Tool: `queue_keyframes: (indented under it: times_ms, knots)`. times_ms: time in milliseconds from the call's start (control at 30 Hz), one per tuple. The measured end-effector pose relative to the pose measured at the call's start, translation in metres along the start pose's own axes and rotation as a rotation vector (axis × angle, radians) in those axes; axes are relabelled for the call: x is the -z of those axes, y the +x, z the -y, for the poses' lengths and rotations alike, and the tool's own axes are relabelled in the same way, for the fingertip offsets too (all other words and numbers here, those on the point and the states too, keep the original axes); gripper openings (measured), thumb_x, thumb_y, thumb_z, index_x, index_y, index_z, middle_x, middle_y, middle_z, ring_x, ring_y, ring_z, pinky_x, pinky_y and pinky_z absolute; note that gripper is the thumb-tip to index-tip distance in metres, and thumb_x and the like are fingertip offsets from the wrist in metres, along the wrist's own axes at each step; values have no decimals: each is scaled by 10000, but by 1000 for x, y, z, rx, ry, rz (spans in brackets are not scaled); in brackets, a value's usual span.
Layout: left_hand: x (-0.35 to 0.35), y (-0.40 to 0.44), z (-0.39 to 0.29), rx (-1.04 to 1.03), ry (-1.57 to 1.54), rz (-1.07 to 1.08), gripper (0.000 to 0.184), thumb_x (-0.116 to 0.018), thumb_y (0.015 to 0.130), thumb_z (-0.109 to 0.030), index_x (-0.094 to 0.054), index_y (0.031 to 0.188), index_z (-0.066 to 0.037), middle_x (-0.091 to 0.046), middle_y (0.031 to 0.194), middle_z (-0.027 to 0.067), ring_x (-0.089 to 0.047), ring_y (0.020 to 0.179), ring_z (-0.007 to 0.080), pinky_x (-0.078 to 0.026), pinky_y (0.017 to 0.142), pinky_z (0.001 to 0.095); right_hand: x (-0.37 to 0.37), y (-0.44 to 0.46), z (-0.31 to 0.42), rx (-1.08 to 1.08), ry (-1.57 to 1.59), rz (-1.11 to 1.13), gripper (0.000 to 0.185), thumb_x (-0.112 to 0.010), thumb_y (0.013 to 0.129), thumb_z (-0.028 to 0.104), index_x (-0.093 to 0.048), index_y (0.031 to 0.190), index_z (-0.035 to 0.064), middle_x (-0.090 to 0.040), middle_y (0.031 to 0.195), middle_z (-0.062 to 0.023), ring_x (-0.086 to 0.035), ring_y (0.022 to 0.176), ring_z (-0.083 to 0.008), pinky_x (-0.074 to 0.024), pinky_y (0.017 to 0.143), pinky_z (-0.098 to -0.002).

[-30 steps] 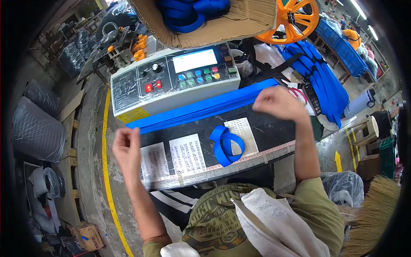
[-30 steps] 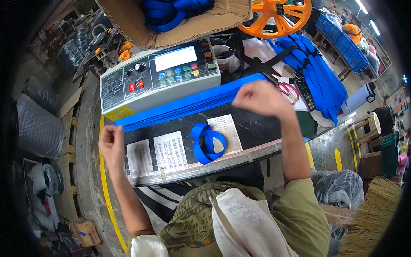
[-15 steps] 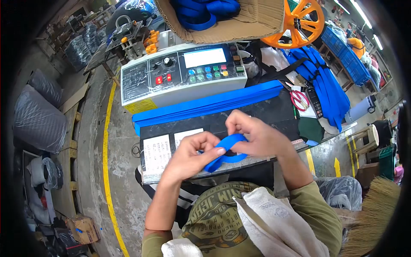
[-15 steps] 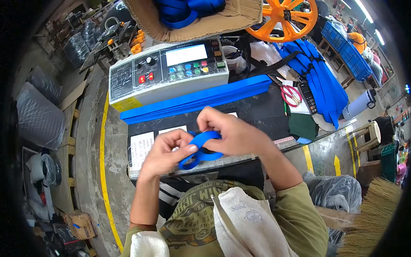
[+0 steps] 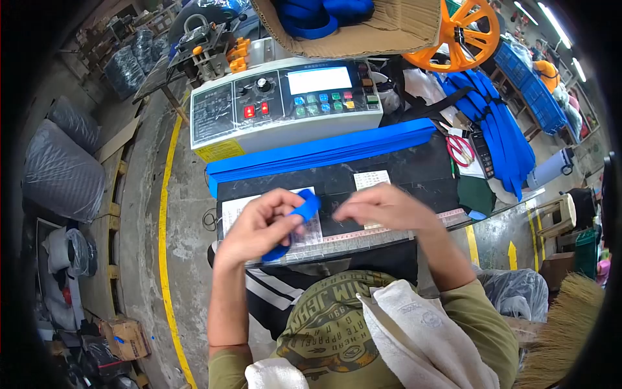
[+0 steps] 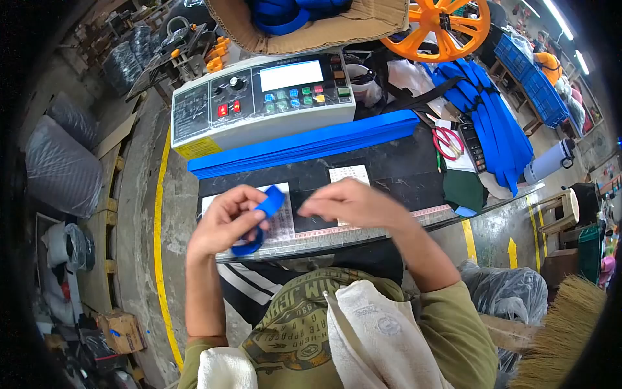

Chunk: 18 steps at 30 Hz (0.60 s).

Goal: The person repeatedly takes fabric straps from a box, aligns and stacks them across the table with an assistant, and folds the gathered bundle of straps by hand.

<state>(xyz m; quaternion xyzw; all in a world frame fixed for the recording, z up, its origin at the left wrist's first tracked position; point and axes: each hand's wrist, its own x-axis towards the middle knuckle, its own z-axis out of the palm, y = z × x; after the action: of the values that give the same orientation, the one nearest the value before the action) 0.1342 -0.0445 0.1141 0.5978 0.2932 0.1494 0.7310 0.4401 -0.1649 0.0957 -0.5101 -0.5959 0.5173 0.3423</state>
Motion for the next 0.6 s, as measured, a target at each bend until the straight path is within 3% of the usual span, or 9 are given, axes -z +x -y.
queue_keyframes:
  times_ms: [100,167,200,267,300,400,467,600]
  knots:
    - [-24,10,11,-180,32,96,135,-794,1077,-71,-728,1187,-28,-807,981,32,-740,865,79,-589,775,244,-19,22,-14,105,304,-152,247,-695,1161,221,-829,1205,19,-801,1004,-58,-712,839,-104,-560,729,-274]
    - [-15,-2,13,-155,67,142,139,-785,1081,-62,-723,1200,-29,-813,991,40,-747,872,84,-597,780,250,-18,32,-16,252,695,-364,253,-682,1165,201,-822,1252,9,-799,1018,-75,-732,860,-121,-575,745,-286]
    - [-10,-10,14,-126,101,195,143,-776,1084,-53,-718,1212,-29,-818,1002,48,-753,879,89,-605,785,256,-9,29,-9,251,696,-364,253,-682,1165,201,-822,1252,9,-799,1018,-75,-732,860,-121,-575,745,-286]
    - [-6,-14,16,-93,140,250,149,-767,1087,-45,-713,1225,-29,-824,1012,56,-760,886,95,-613,790,262,17,17,20,234,785,-627,252,-669,1163,184,-801,1266,-4,-794,1039,-86,-751,903,-134,-587,760,-296]
    - [-7,-15,21,-112,61,178,148,-760,1096,-57,-711,1233,-27,-828,1038,65,-757,901,93,-612,805,264,18,13,18,230,790,-624,252,-669,1163,184,-801,1266,-4,-794,1039,-86,-751,903,-134,-587,760,-296]
    - [-20,-11,32,-162,-107,24,152,-747,1115,-82,-708,1248,-21,-836,1089,82,-751,932,89,-611,834,269,18,4,15,-41,283,150,192,-714,1136,163,-782,1210,-1,-802,1078,-73,-762,972,-120,-604,797,-293]
    - [-45,4,32,-354,-280,-148,174,-732,1123,-83,-697,1286,-33,-834,1175,120,-772,997,126,-627,871,288,-45,14,10,150,102,0,191,-782,1107,190,-792,1169,10,-807,1023,-52,-739,856,-100,-596,767,-261]
    - [-34,12,28,-590,-462,-352,206,-709,1137,-94,-676,1336,-50,-821,1281,165,-795,1082,185,-646,919,315,-69,26,-7,195,161,-18,220,-814,1088,205,-788,1188,11,-819,1047,-65,-748,880,-89,-599,763,-254]
